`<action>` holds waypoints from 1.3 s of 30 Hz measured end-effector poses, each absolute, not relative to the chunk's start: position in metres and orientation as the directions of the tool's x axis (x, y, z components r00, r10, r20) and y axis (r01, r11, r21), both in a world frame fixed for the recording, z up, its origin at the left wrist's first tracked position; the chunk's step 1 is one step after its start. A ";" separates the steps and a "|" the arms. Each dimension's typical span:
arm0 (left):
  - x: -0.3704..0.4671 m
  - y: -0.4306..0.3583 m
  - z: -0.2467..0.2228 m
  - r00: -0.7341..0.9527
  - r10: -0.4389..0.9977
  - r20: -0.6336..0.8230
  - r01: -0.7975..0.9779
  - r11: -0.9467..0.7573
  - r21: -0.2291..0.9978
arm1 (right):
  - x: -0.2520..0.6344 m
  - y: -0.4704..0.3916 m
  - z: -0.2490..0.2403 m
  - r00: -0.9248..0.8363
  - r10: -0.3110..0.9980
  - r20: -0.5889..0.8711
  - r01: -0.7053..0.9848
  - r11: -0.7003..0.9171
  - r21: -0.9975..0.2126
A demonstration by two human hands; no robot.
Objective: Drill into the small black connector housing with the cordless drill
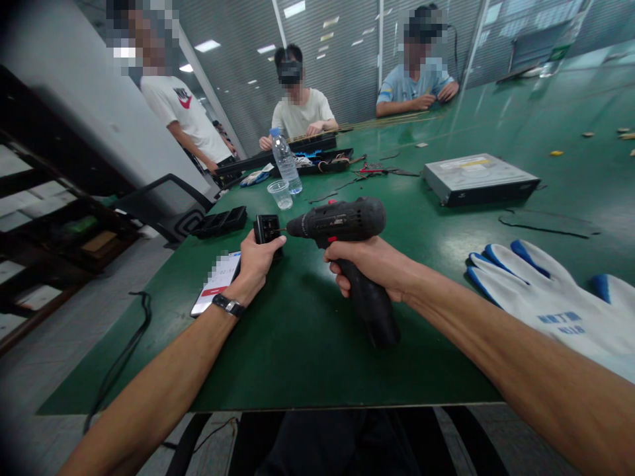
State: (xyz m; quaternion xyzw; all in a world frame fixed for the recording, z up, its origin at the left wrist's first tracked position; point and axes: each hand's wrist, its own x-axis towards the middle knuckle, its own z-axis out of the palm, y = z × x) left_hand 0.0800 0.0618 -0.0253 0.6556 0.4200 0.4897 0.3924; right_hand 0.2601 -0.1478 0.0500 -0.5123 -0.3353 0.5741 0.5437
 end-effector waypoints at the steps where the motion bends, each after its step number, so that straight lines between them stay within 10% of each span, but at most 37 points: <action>1: 0.080 0.062 -0.025 0.167 0.934 0.314 0.164 -0.341 0.926 | 0.260 -0.148 0.050 0.114 0.969 -0.221 -0.282 -0.182 -0.942; 39: 0.079 0.062 -0.025 0.170 0.938 0.302 0.166 -0.329 0.930 | 0.261 -0.148 0.048 0.096 0.973 -0.209 -0.279 -0.175 -0.944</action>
